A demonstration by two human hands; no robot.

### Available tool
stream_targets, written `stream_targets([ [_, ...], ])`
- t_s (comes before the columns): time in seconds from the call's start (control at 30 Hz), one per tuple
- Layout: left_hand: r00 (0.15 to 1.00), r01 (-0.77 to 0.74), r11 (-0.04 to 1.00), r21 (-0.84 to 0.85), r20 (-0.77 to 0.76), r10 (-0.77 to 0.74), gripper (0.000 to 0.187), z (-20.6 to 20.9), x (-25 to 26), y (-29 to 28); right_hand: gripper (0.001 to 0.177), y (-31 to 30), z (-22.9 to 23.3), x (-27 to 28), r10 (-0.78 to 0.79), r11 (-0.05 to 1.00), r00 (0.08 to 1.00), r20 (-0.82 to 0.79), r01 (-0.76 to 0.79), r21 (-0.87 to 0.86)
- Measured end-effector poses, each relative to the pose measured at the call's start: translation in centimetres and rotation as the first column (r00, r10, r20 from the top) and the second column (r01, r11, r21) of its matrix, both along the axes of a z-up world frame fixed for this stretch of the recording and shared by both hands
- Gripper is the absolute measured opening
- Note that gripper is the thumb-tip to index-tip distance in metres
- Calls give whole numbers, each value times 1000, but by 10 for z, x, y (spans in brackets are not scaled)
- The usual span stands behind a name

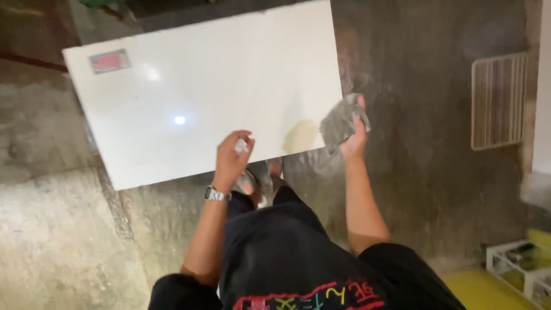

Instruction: The person wipes a white table surface using a cloth and a spray bottle, applying liquid to the cloth and then rubbing the table in circular motions.

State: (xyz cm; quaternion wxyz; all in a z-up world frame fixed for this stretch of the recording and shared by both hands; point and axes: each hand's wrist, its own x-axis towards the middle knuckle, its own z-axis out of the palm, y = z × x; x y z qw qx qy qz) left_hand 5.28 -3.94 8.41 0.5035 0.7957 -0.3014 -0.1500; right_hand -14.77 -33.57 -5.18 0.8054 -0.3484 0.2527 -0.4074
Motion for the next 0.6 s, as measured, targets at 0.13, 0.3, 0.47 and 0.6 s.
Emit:
stream_targets([
  [0.13,992,114,993,34,-55,-112,21,-59,-6,-22,61,-34,-86,-27,-94,915,911,-401,-79,-396],
  [0.3,972,235,971,39,-39,-233,32,-130,10,-23,65,-22,-176,-1,-294,668,513,-806,-493,-557],
  [0.47,983,184,981,63,-26,-183,26,-188,37,-4,74,-1,-240,43,-553,330,198,-810,-840,-430],
  [0.6,998,12,999,53,-58,-9,31,-218,78,49,77,-21,-263,83,-682,249,161,-714,-867,-433],
])
